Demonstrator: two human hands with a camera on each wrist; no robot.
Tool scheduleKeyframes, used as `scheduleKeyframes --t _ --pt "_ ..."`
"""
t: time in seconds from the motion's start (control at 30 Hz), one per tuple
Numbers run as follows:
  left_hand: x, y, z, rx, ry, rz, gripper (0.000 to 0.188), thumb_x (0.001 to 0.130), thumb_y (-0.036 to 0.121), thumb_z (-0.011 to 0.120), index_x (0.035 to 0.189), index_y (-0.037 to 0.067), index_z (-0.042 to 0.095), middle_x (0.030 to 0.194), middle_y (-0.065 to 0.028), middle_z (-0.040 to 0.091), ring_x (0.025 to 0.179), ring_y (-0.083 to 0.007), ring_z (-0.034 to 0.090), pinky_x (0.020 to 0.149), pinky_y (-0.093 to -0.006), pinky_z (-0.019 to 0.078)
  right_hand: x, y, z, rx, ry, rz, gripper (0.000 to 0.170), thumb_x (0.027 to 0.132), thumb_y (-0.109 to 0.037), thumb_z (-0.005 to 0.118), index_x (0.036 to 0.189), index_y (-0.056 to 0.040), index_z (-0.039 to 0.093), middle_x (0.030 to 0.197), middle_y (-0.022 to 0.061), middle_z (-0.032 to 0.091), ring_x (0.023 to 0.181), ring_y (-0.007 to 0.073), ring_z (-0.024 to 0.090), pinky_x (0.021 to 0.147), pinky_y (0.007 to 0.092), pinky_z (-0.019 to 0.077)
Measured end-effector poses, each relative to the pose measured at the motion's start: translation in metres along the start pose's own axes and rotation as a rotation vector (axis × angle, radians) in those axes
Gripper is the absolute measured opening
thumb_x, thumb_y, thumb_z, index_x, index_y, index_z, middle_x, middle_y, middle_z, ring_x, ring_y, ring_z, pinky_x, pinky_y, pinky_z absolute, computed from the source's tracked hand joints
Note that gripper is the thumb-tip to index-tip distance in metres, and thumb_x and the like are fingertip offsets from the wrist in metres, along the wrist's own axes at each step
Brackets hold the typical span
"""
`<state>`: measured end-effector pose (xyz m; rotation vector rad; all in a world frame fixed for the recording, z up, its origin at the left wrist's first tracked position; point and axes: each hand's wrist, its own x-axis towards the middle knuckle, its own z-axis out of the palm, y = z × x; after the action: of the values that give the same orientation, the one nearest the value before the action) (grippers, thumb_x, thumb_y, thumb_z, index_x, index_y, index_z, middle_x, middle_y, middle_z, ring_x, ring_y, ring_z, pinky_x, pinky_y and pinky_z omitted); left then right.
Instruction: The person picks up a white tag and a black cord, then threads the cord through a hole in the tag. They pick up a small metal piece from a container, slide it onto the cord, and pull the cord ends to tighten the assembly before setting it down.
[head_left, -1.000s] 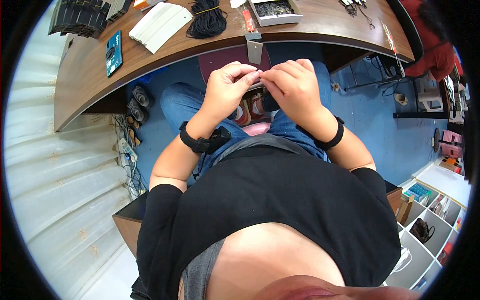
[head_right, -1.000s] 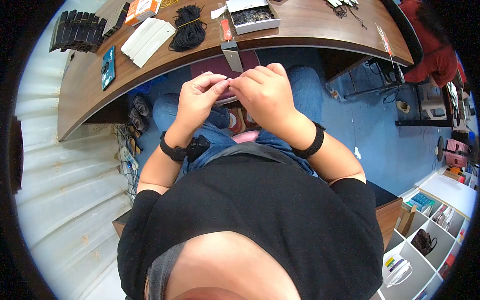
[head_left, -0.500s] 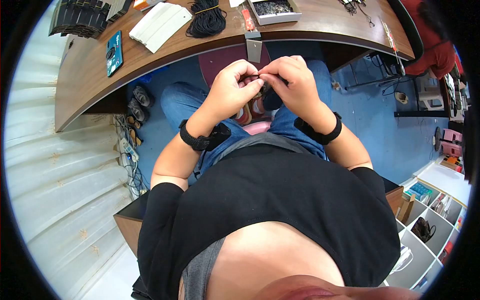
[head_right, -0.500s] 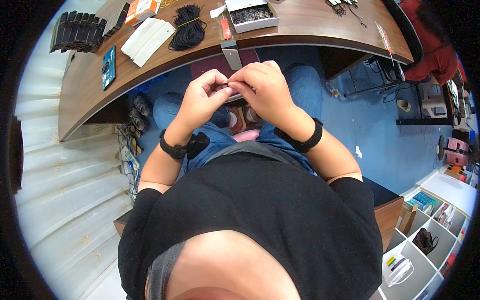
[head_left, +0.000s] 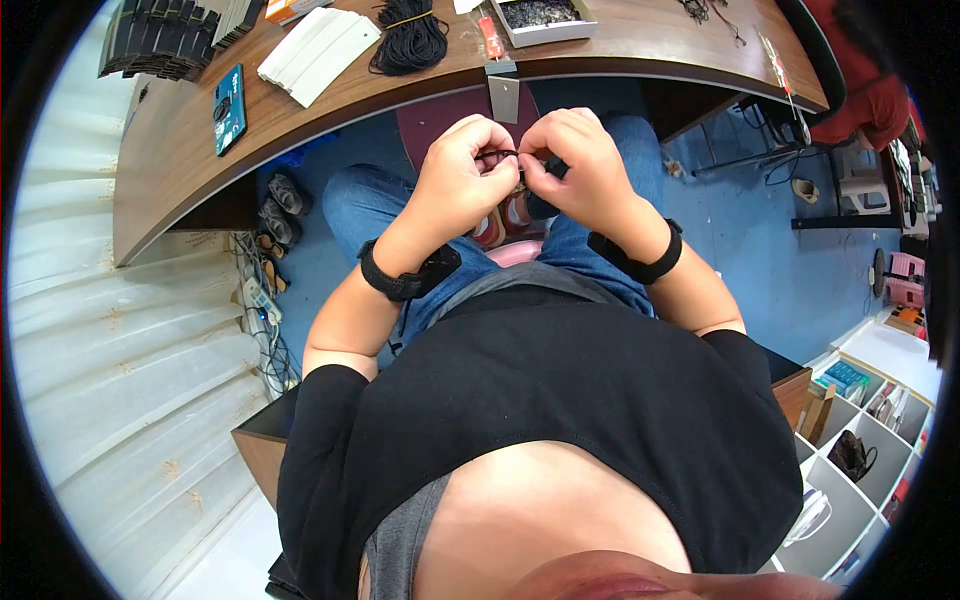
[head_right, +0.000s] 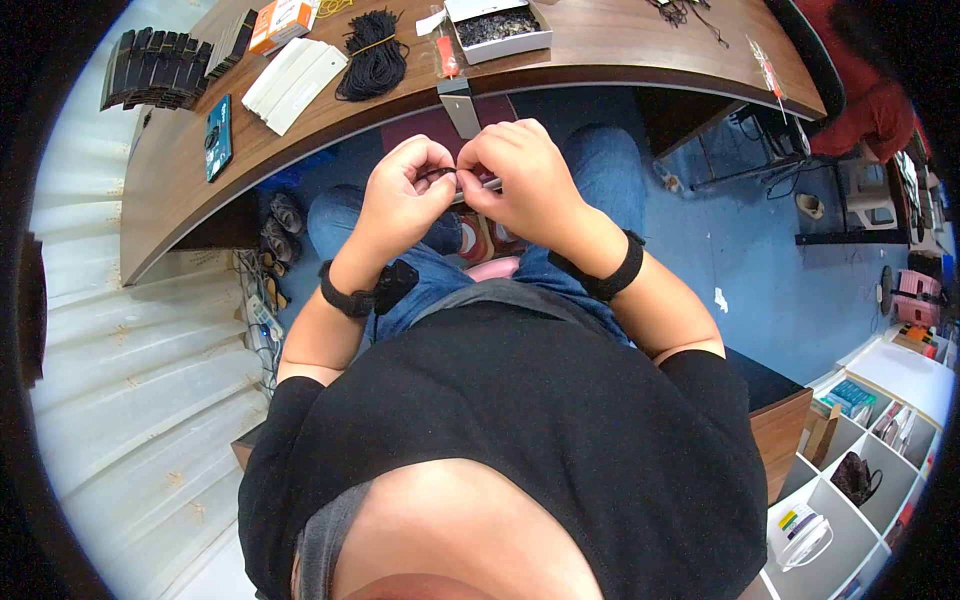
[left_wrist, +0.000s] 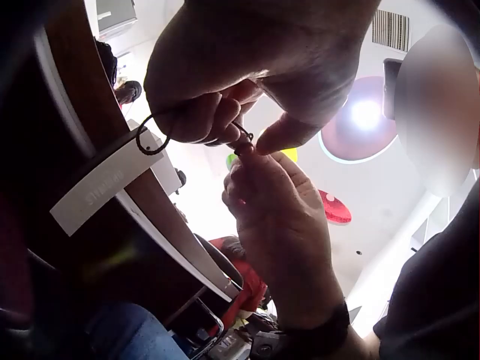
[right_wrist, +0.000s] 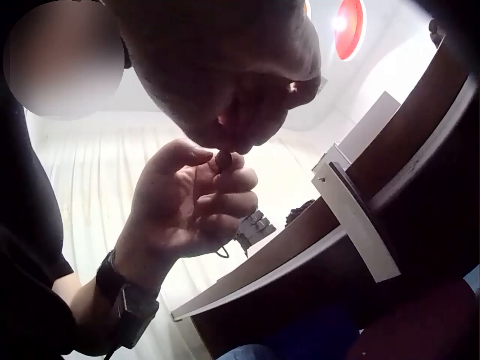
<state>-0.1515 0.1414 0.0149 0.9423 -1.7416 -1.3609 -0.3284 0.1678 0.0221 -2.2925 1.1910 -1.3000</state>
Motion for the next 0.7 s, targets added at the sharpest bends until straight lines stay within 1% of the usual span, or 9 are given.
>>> scheduleKeyframes --t 0.07,0.1,0.17,0.27,0.37,0.4,0.5,0.6,0.7 --pt "-0.004 0.004 0.006 -0.016 0.056 0.011 0.01 0.074 -0.001 0.062 0.083 -0.002 0.058 0.08 -0.0033 0.052 0.068 -0.0064 0.05 0.059 -0.0224 0.0441 -0.001 0.001 0.001 0.076 -0.033 0.095 0.013 0.069 -0.001 0.067 0.079 -0.0055 0.059 0.071 0.0058 0.058 0.069 0.0193 0.057 0.068 0.0294 0.0419" --pt "-0.005 0.006 0.008 -0.024 0.084 0.017 0.01 0.074 -0.001 0.062 0.083 -0.002 0.058 0.08 -0.004 0.052 0.068 -0.007 0.051 0.059 -0.0229 0.0444 -0.001 0.001 0.0 0.159 -0.047 0.163 0.011 0.071 -0.002 0.066 0.08 -0.0047 0.059 0.071 0.0053 0.058 0.068 0.0174 0.057 0.067 0.0282 0.0421" --pt "-0.007 0.012 0.01 0.129 0.123 0.111 0.01 0.074 0.0 0.063 0.084 -0.002 0.06 0.078 -0.0053 0.053 0.066 -0.0092 0.053 0.058 -0.0235 0.0451 -0.001 0.0 -0.001 0.325 -0.075 0.299 0.008 0.076 -0.003 0.064 0.081 -0.0031 0.058 0.072 0.0042 0.059 0.068 0.0135 0.056 0.064 0.0257 0.0425" --pt "-0.007 0.012 0.01 0.278 0.166 0.241 0.01 0.074 0.0 0.064 0.083 -0.001 0.06 0.077 -0.0069 0.055 0.065 -0.0125 0.055 0.057 -0.0243 0.0456 -0.001 0.008 -0.004 0.688 -0.188 0.544 0.008 0.083 -0.008 0.063 0.084 -0.0013 0.06 0.075 0.0022 0.061 0.067 0.0087 0.055 0.062 0.0223 0.0428" --pt "-0.005 0.009 0.005 0.32 0.158 0.313 0.011 0.074 -0.001 0.065 0.084 -0.001 0.061 0.076 -0.0075 0.056 0.065 -0.0142 0.057 0.056 -0.0248 0.0457 0.0 0.02 0.002 1.09 -0.191 0.71 0.012 0.084 -0.014 0.064 0.084 -0.0017 0.064 0.075 0.0024 0.064 0.061 0.0071 0.054 0.055 0.02 0.0432" --pt "-0.004 0.008 0.003 0.322 0.147 0.328 0.011 0.074 -0.001 0.065 0.084 0.0 0.061 0.076 -0.0075 0.056 0.065 -0.0146 0.057 0.056 -0.0248 0.0457 0.0 0.021 0.0 1.187 -0.232 0.805 0.012 0.086 -0.015 0.063 0.084 -0.0031 0.065 0.073 0.0027 0.063 0.058 0.0064 0.052 0.051 0.0193 0.0399" --pt "-0.006 0.013 -0.001 0.264 0.104 0.317 0.011 0.075 -0.002 0.064 0.086 -0.001 0.062 0.077 -0.0067 0.057 0.066 -0.0134 0.058 0.057 -0.0239 0.0457 -0.001 0.023 -0.002 1.346 -0.322 0.972 0.016 0.087 -0.019 0.065 0.08 -0.0046 0.063 0.07 0.0015 0.061 0.055 0.0059 0.05 0.048 0.0192 0.0369" --pt "-0.006 0.006 -0.001 0.04 0.087 0.251 0.008 0.079 -0.002 0.063 0.087 -0.002 0.063 0.079 -0.0045 0.059 0.069 -0.01 0.057 0.061 -0.0223 0.0459 -0.005 0.028 0.0 1.518 -0.407 1.002 0.014 0.089 -0.018 0.062 0.084 -0.0051 0.06 0.07 0.0013 0.058 0.06 0.007 0.051 0.05 0.0204 0.0373" --pt "-0.008 0.006 -0.001 -0.24 0.044 0.082 0.005 0.083 -0.001 0.062 0.088 -0.002 0.062 0.083 -0.0011 0.059 0.072 -0.0061 0.054 0.065 -0.0202 0.045 -0.008 0.029 0.004 1.582 -0.404 1.007 0.019 0.088 -0.022 0.064 0.08 -0.0062 0.059 0.068 0.0004 0.057 0.06 0.006 0.049 0.049 0.0203 0.0345"
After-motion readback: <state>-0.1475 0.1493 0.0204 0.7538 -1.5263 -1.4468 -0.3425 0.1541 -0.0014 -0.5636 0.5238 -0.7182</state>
